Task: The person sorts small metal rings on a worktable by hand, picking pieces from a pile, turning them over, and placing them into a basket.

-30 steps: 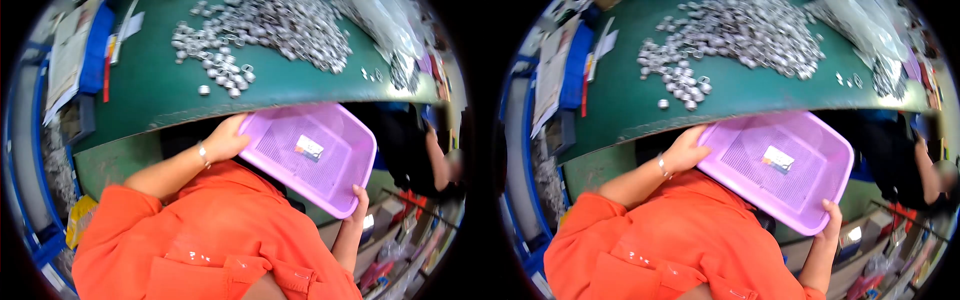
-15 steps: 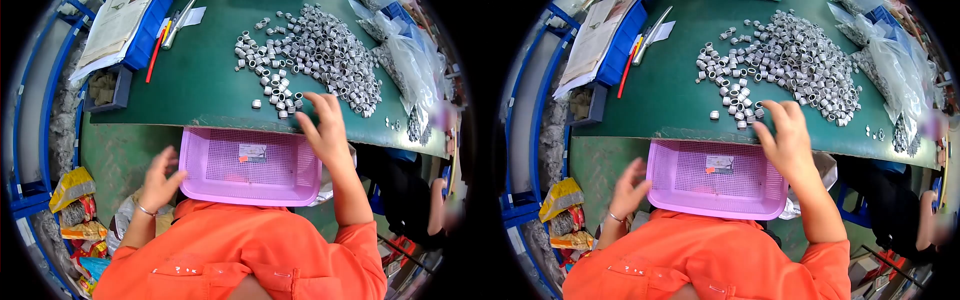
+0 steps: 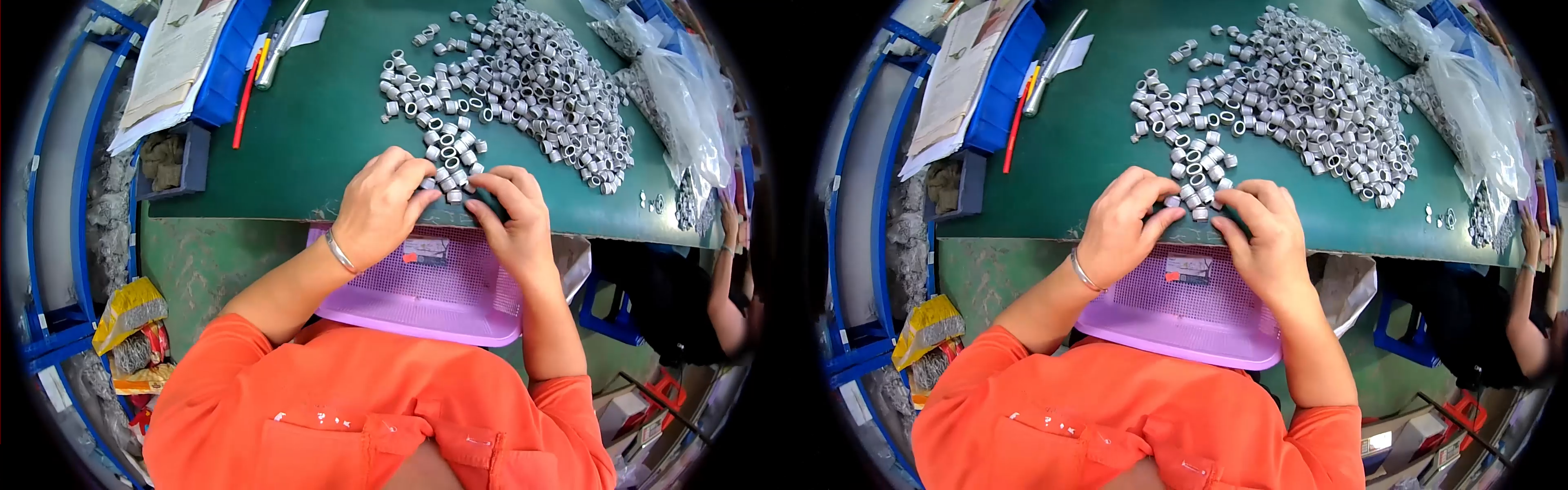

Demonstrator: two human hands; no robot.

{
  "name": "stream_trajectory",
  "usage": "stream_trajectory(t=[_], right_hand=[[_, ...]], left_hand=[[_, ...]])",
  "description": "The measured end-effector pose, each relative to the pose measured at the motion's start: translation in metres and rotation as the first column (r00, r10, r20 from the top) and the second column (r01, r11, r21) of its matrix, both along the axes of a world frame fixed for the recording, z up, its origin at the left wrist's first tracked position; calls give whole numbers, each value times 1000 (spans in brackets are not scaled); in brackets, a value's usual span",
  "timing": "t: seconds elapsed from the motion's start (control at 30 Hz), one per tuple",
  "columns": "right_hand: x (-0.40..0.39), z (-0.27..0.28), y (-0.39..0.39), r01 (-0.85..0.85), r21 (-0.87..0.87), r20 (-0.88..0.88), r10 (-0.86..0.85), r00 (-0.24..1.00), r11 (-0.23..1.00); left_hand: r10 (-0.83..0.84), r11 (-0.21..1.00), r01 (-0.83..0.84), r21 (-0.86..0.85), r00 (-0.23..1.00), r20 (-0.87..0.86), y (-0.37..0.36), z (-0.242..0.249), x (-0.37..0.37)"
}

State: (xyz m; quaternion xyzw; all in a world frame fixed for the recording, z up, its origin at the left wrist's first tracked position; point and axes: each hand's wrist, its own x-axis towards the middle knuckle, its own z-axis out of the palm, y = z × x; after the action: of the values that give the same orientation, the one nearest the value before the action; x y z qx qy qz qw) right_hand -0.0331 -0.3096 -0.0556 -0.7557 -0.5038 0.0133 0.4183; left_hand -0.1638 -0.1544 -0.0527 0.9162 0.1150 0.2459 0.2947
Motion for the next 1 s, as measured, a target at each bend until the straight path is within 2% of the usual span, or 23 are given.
stream_trajectory(t=[0.07, 0.13, 0.2, 0.27, 0.3, 0.33, 0.37, 0.4, 0.47, 0.53, 0.63, 0.73, 0.93, 1.0], right_hand=[[1, 0, 2, 8, 1, 36, -8, 999, 1000], [2, -3, 4, 13, 9, 20, -14, 1000, 1000], [3, -3, 3, 12, 13, 18, -12, 1000, 1000], [2, 0, 3, 60, -20, -134, -62, 989, 998], [-1, -1, 2, 94, 1, -361, -88, 929, 996], [-5, -3, 0, 131, 12, -571, -100, 815, 991], [-7, 1, -1, 82, 88, -668, -2, 744, 993], [-12, 3, -1, 75, 87, -674, 3, 739, 993], [-21, 8, -3, 43, 307, -763, 219, 608, 951], [-27, 11, -5, 10, 333, -751, 259, 608, 943], [-33, 11, -8, 17, 359, -832, 311, 459, 933], [-35, 11, -10, 26, 334, -858, 292, 422, 942], [-35, 6, -10, 14, 366, -857, 331, 395, 930], [-36, 7, -8, 15, 369, -856, 333, 396, 929]], left_hand=[[-17, 999, 17, -38, 1000, 18, -1, -5, 1], [-27, 993, 39, -114, 994, 106, 0, -5, -2], [-23, 987, 37, -159, 996, 86, -3, 0, -5], [27, 894, 34, -446, 991, 128, -7, 2, -7], [-2, 857, 66, -510, 992, 125, -8, 2, -10], [10, 858, 53, -511, 993, 120, -10, 2, -12], [-27, 793, 114, -599, 988, 153, -11, 1, -14], [-64, 715, 178, -677, 980, 190, -12, 0, -16], [-85, 707, 196, -679, 978, 193, -14, -3, -19], [-67, 516, 268, -814, 959, 274, -20, -1, -19], [-72, 512, 282, -811, 955, 287, -23, 2, -21], [-78, 518, 244, -820, 968, 238, -23, 5, -24], [-84, 465, 253, -848, 966, 243, -21, -1, -27], [-80, 480, 249, -841, 967, 241, -21, -1, -28]])
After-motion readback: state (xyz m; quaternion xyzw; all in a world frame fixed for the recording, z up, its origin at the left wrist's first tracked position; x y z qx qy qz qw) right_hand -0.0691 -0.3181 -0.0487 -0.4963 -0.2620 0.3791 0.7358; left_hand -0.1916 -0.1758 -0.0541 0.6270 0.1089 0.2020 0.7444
